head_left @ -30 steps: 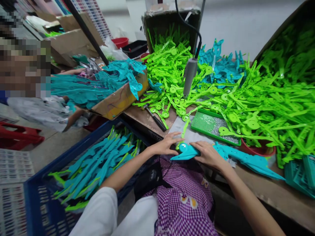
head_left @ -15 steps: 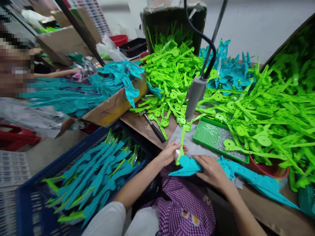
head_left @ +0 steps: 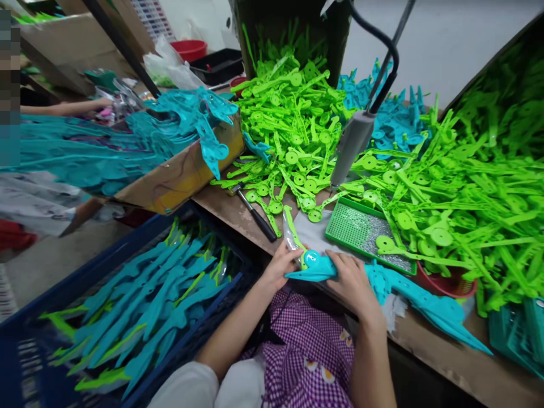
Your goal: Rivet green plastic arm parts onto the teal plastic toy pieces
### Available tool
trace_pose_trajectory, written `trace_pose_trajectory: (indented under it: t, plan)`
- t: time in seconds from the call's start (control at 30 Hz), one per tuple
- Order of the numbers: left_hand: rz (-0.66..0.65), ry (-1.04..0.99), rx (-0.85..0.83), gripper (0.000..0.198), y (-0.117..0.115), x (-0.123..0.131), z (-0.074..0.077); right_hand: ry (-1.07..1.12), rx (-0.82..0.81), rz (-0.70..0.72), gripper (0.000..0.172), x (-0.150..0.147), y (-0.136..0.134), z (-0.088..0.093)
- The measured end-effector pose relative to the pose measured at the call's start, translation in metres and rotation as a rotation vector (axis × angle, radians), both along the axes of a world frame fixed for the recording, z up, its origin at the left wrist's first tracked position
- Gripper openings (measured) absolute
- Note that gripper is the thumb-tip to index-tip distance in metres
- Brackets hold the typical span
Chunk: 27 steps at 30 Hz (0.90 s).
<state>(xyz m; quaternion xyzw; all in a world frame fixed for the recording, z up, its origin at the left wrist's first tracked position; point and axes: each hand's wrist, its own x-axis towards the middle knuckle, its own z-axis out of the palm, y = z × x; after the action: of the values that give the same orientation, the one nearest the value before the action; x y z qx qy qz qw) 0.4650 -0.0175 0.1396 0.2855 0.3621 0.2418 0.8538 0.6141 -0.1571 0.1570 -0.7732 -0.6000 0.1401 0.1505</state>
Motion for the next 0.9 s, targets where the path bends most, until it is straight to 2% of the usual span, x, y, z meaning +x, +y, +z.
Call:
trace_pose_trajectory:
  t: [0.13,0.23,0.3,0.4,0.5,0.63,0.77,0.9]
  plan:
    - [0.042,-0.006,0.005,0.049,0.001,0.007,-0.006,0.14,-0.002,0.011,0.068,0.004,0.006,0.02]
    - [0.089,0.02,0.018,0.05,0.001,0.01,-0.003,0.29,0.134,-0.082,0.06,0.008,0.028,0.04]
    - [0.118,0.043,0.027,0.048,0.001,0.01,-0.001,0.381,0.247,-0.14,0.056,0.006,0.04,0.044]
    - [0.128,0.069,0.04,0.039,0.003,0.01,0.002,0.427,0.267,-0.078,0.054,-0.002,0.037,0.032]
    - [0.089,0.099,0.055,0.029,0.007,0.01,0.001,0.255,0.19,-0.016,0.06,-0.01,0.017,0.007]
    - [0.038,0.088,0.09,0.031,0.016,0.007,0.001,0.038,0.229,-0.051,0.063,-0.014,0.005,-0.015]
    - [-0.108,0.084,0.07,0.042,0.021,-0.004,0.002,-0.051,0.298,-0.036,0.058,-0.018,0.009,-0.024]
    - [-0.07,0.007,0.079,0.042,0.016,-0.014,0.0,-0.085,0.272,-0.046,0.059,-0.021,0.007,-0.018]
